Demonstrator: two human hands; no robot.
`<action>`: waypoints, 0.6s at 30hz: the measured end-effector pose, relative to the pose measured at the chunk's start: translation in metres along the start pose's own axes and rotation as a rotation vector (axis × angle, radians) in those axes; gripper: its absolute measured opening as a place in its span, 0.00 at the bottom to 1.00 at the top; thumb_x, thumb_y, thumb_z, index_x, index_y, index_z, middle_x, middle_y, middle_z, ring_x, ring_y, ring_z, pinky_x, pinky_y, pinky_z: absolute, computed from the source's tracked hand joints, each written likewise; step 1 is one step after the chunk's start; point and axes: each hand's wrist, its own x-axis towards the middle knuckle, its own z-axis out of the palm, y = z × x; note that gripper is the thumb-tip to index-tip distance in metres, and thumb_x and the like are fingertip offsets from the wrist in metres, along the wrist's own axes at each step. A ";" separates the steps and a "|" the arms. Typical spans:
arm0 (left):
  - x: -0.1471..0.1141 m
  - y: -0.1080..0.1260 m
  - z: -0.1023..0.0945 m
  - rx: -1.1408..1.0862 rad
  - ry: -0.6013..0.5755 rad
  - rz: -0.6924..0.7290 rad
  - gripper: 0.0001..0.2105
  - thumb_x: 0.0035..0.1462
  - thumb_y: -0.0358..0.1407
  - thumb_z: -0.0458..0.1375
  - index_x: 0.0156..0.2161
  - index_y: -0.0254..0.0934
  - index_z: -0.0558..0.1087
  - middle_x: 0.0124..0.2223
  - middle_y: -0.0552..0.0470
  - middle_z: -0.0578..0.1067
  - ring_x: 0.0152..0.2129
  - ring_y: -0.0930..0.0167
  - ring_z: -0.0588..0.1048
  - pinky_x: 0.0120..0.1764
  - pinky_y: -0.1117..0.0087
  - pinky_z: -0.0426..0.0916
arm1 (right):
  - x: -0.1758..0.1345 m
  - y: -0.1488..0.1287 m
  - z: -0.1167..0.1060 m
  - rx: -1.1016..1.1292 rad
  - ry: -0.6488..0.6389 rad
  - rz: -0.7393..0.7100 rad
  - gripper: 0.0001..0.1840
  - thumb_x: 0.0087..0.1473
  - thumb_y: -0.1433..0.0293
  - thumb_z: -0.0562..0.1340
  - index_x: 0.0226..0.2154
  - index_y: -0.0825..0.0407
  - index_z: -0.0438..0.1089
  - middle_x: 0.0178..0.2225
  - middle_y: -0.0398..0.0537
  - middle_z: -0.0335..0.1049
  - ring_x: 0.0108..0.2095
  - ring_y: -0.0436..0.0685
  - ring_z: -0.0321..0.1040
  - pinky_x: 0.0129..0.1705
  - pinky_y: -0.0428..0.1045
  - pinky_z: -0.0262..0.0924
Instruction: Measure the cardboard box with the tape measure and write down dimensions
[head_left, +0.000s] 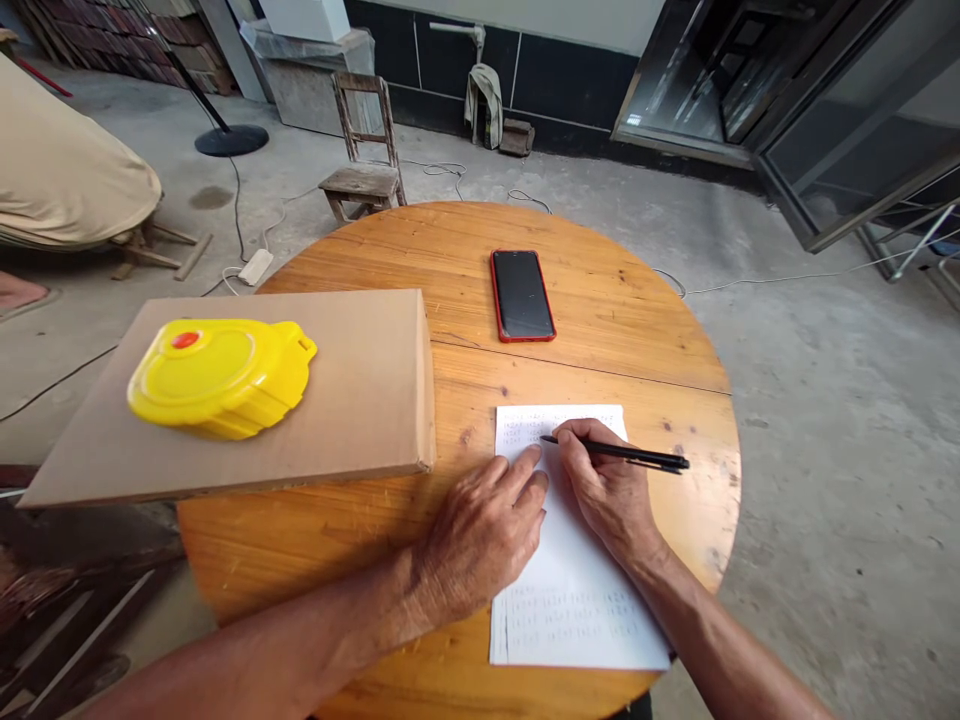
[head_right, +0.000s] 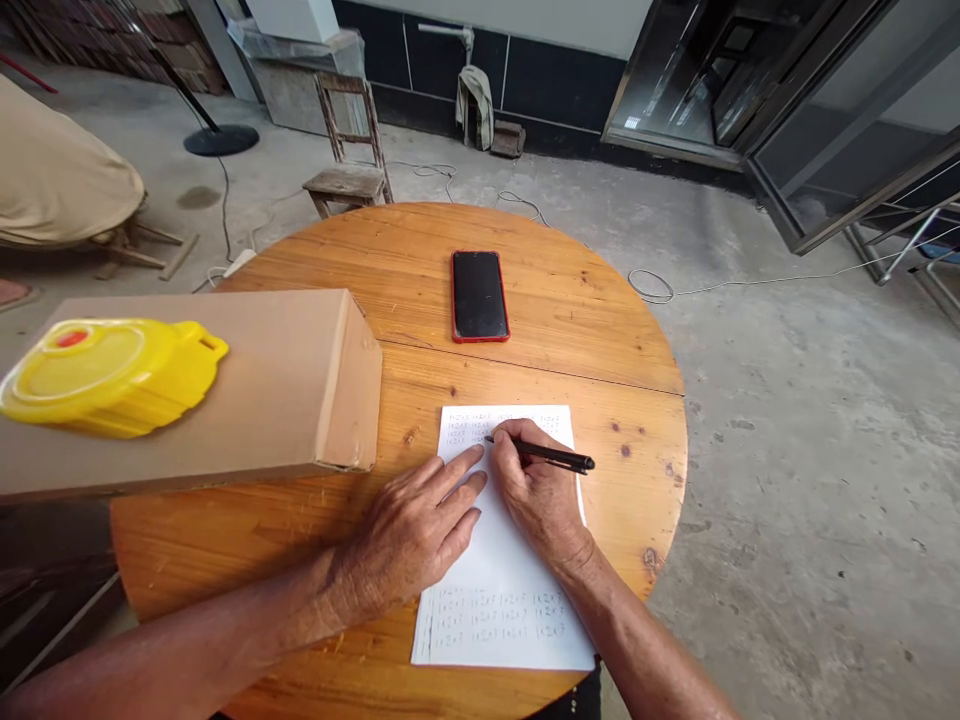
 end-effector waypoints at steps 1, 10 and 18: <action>0.000 0.000 0.000 0.001 0.002 0.000 0.12 0.61 0.30 0.53 0.49 0.31 0.71 0.57 0.42 0.71 0.42 0.62 0.74 0.44 0.59 0.74 | 0.000 0.000 0.000 -0.008 -0.001 -0.002 0.09 0.58 0.69 0.57 0.28 0.52 0.69 0.24 0.40 0.66 0.24 0.49 0.60 0.28 0.45 0.57; 0.001 0.000 0.000 -0.005 0.012 0.005 0.11 0.61 0.29 0.53 0.48 0.30 0.72 0.57 0.41 0.72 0.41 0.62 0.75 0.44 0.59 0.75 | 0.000 0.000 0.000 -0.032 0.007 -0.009 0.09 0.58 0.69 0.57 0.29 0.52 0.69 0.24 0.41 0.67 0.24 0.49 0.61 0.27 0.45 0.57; 0.000 -0.001 0.001 -0.007 0.012 0.003 0.12 0.61 0.30 0.53 0.49 0.30 0.72 0.57 0.41 0.71 0.41 0.61 0.75 0.44 0.58 0.75 | 0.000 0.001 -0.001 -0.028 -0.002 -0.003 0.09 0.58 0.69 0.56 0.28 0.52 0.68 0.22 0.39 0.65 0.21 0.48 0.59 0.24 0.45 0.55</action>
